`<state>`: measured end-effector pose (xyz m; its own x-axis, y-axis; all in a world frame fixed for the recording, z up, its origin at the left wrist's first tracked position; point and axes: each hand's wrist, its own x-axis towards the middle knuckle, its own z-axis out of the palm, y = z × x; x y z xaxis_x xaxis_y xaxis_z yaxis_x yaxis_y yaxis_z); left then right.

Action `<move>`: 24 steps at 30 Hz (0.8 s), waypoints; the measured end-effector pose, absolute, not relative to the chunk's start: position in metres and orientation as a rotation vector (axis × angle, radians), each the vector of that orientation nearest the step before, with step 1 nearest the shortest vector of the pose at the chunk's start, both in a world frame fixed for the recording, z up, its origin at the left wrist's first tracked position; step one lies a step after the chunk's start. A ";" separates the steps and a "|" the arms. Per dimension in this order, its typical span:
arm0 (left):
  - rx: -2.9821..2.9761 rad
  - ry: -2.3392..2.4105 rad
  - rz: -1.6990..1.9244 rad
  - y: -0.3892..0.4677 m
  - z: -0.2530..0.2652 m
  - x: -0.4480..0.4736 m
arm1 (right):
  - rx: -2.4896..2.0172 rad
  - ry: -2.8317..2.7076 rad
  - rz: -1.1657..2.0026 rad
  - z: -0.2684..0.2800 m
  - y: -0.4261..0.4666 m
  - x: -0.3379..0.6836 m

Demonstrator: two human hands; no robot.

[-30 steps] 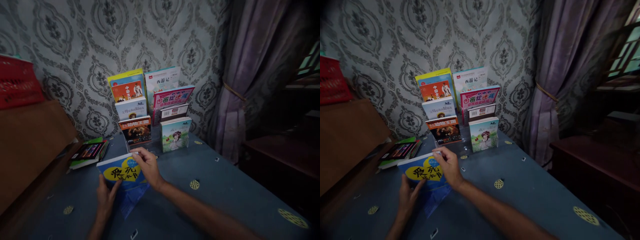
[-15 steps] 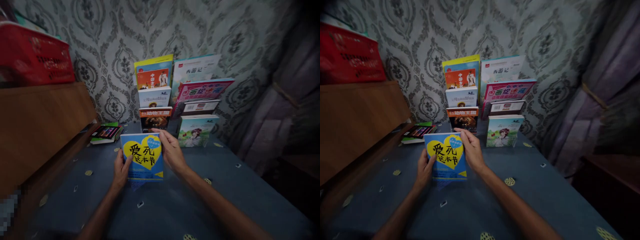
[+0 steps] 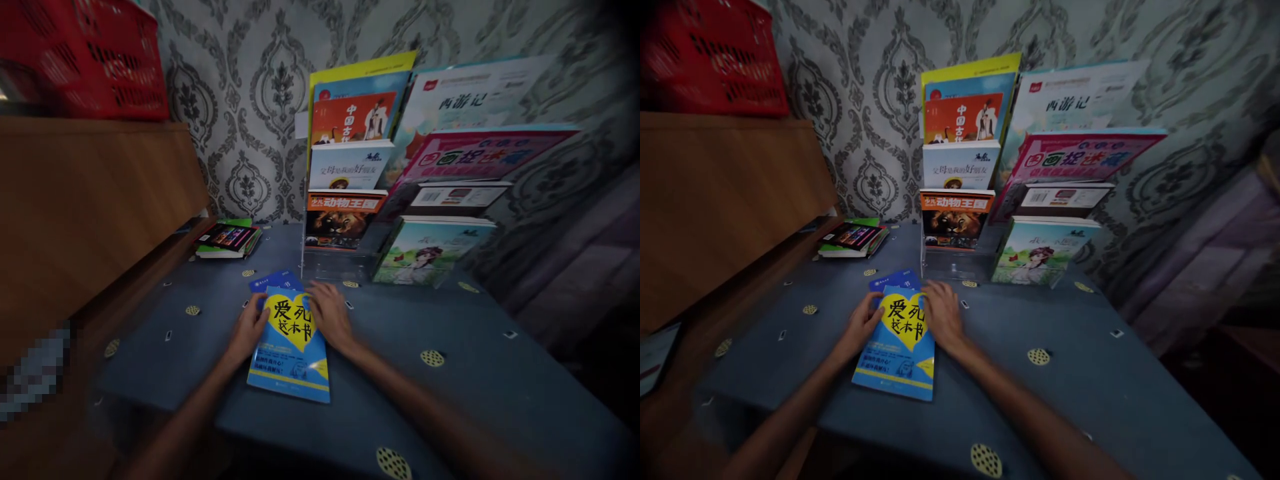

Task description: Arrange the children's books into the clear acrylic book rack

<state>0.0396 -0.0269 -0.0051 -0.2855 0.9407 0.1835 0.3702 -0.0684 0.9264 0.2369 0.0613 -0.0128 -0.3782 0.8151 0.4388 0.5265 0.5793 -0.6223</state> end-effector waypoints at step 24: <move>1.969 2.307 0.416 -0.030 0.017 0.049 | -0.967 -2.415 0.631 -0.030 0.057 0.272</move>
